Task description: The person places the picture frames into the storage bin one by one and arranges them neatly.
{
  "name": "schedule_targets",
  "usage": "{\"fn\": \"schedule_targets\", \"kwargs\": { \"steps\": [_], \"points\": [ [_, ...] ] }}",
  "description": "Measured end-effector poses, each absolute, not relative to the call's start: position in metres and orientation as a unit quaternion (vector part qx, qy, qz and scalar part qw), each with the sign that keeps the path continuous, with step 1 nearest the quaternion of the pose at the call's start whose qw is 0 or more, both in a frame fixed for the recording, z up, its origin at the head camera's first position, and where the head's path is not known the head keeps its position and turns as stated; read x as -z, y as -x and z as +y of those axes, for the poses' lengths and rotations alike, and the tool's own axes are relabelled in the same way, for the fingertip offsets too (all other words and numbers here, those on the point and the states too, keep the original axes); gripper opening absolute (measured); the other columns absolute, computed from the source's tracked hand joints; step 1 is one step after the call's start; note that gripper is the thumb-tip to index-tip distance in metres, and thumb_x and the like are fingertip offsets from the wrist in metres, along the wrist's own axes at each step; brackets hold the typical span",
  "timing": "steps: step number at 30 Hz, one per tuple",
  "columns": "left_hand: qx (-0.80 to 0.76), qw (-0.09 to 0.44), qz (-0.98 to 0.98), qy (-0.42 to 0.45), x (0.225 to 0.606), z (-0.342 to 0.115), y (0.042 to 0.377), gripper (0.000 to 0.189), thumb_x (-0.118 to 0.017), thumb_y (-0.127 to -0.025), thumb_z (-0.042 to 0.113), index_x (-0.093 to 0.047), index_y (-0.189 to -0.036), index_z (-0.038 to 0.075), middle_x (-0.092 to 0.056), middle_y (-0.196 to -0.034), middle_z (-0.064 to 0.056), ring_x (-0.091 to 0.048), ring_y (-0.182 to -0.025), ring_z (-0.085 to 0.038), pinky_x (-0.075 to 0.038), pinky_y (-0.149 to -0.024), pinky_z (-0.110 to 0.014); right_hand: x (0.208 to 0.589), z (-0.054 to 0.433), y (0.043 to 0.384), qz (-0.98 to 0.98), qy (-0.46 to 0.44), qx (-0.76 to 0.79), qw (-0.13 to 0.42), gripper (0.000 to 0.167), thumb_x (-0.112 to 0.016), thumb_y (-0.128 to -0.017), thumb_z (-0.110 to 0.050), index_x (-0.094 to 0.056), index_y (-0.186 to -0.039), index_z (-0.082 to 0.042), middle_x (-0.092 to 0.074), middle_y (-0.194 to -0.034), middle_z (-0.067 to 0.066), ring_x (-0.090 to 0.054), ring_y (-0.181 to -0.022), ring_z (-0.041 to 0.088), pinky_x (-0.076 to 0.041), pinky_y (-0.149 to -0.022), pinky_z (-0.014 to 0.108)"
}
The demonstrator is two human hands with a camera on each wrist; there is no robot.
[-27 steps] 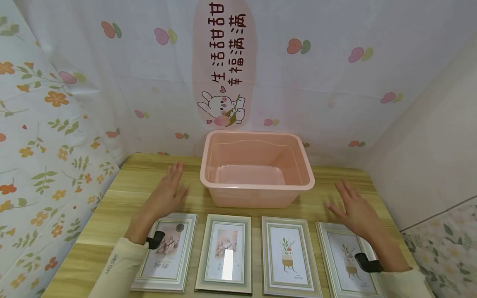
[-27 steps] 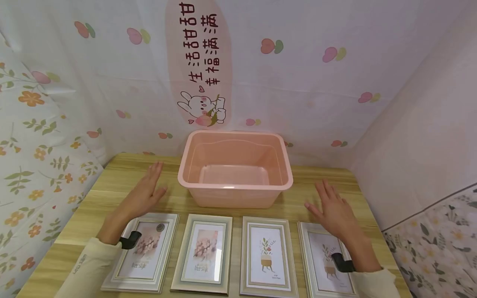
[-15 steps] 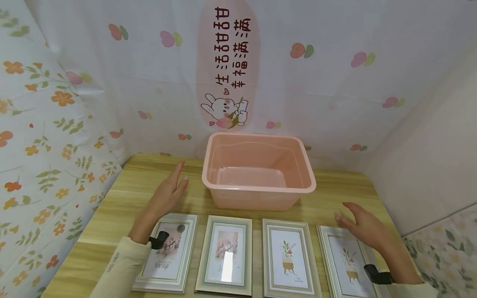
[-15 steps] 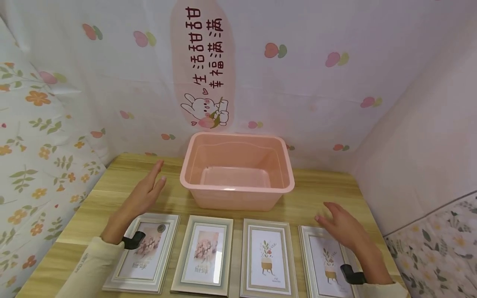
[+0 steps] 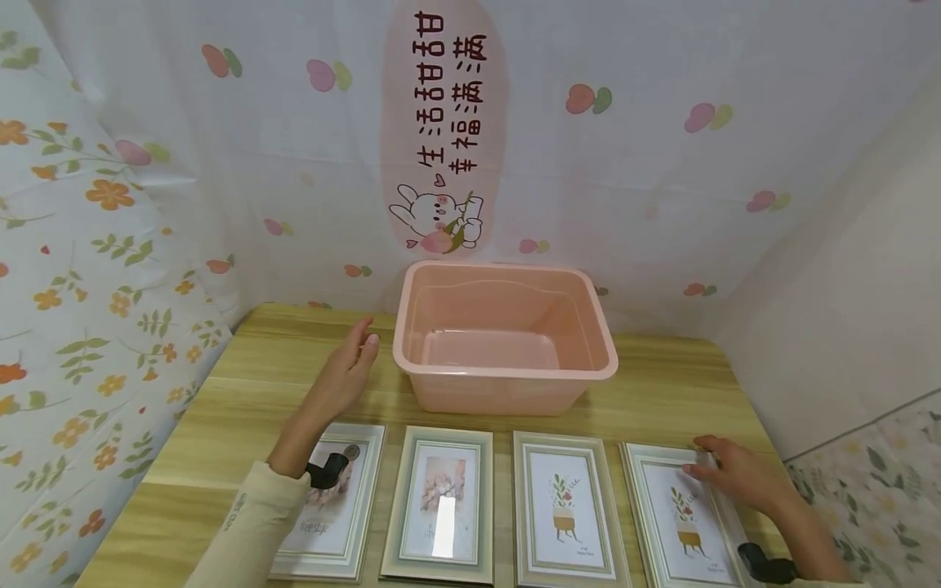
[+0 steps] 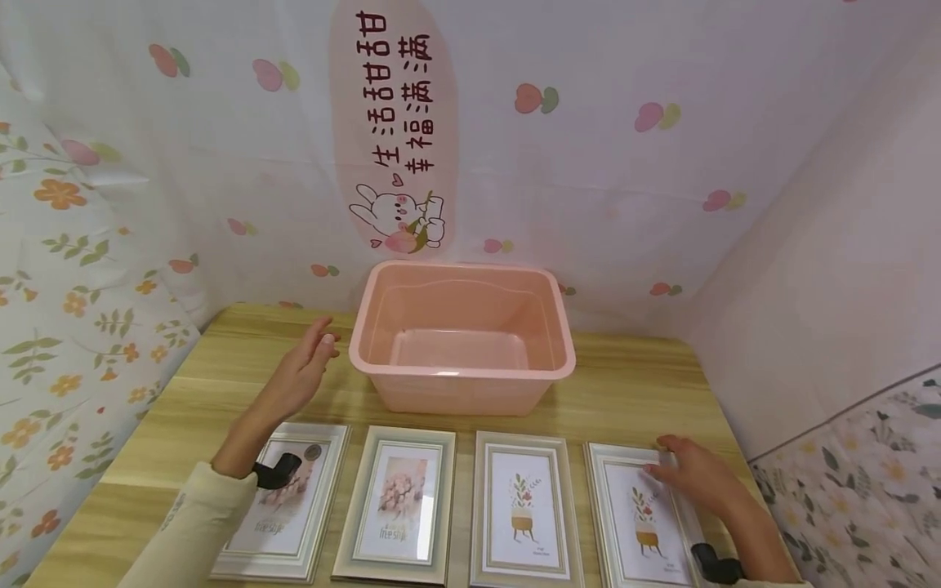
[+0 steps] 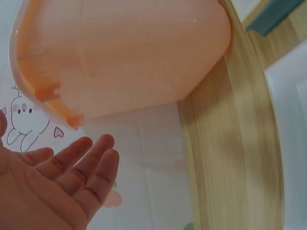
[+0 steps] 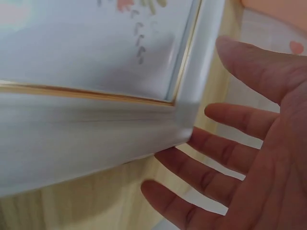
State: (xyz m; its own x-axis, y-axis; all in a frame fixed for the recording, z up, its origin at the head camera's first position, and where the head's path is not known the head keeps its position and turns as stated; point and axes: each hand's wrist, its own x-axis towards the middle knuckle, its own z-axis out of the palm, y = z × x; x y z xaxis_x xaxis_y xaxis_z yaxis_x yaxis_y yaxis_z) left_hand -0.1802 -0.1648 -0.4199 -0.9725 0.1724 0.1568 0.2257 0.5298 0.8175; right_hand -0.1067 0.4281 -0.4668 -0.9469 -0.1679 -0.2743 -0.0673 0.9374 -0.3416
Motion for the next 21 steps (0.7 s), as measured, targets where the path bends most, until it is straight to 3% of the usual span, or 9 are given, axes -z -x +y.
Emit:
{"fn": "schedule_targets", "kwargs": {
  "steps": [9,16,21],
  "points": [
    [0.472,0.016,-0.875,0.108,0.420,-0.151,0.184,0.056,-0.029,-0.109,0.035,-0.026,-0.154,0.002,-0.053,-0.136,-0.029,-0.058,-0.119,-0.043,-0.043,-0.100,-0.059,0.482,0.433,0.113,0.972,0.065,0.173,0.141,0.059,-0.079,-0.081,-0.026,-0.059,-0.120,0.014,-0.059,-0.117,0.037,-0.055,-0.109,0.055,-0.045,-0.087,0.063],
    [0.466,0.001,-0.879,0.104,0.420,-0.147,0.182,0.048,-0.033,-0.108,0.038,-0.051,-0.140,0.006,-0.065,-0.120,-0.019,-0.064,-0.104,-0.034,-0.051,-0.087,-0.050,0.490,0.439,0.117,0.978,0.067,0.167,0.108,0.040,-0.079,-0.077,-0.007,-0.064,-0.109,0.011,-0.066,-0.103,0.028,-0.061,-0.099,0.047,-0.047,-0.085,0.061],
    [0.452,0.002,-0.886,0.104,0.420,-0.145,0.181,0.050,-0.033,-0.108,0.041,-0.057,-0.133,0.005,-0.068,-0.110,-0.016,-0.064,-0.094,-0.028,-0.051,-0.077,-0.041,0.492,0.441,0.117,0.978,0.073,0.171,0.090,0.028,-0.076,-0.079,-0.003,-0.065,-0.102,0.009,-0.067,-0.096,0.022,-0.062,-0.094,0.043,-0.049,-0.081,0.058]
  ]
}}
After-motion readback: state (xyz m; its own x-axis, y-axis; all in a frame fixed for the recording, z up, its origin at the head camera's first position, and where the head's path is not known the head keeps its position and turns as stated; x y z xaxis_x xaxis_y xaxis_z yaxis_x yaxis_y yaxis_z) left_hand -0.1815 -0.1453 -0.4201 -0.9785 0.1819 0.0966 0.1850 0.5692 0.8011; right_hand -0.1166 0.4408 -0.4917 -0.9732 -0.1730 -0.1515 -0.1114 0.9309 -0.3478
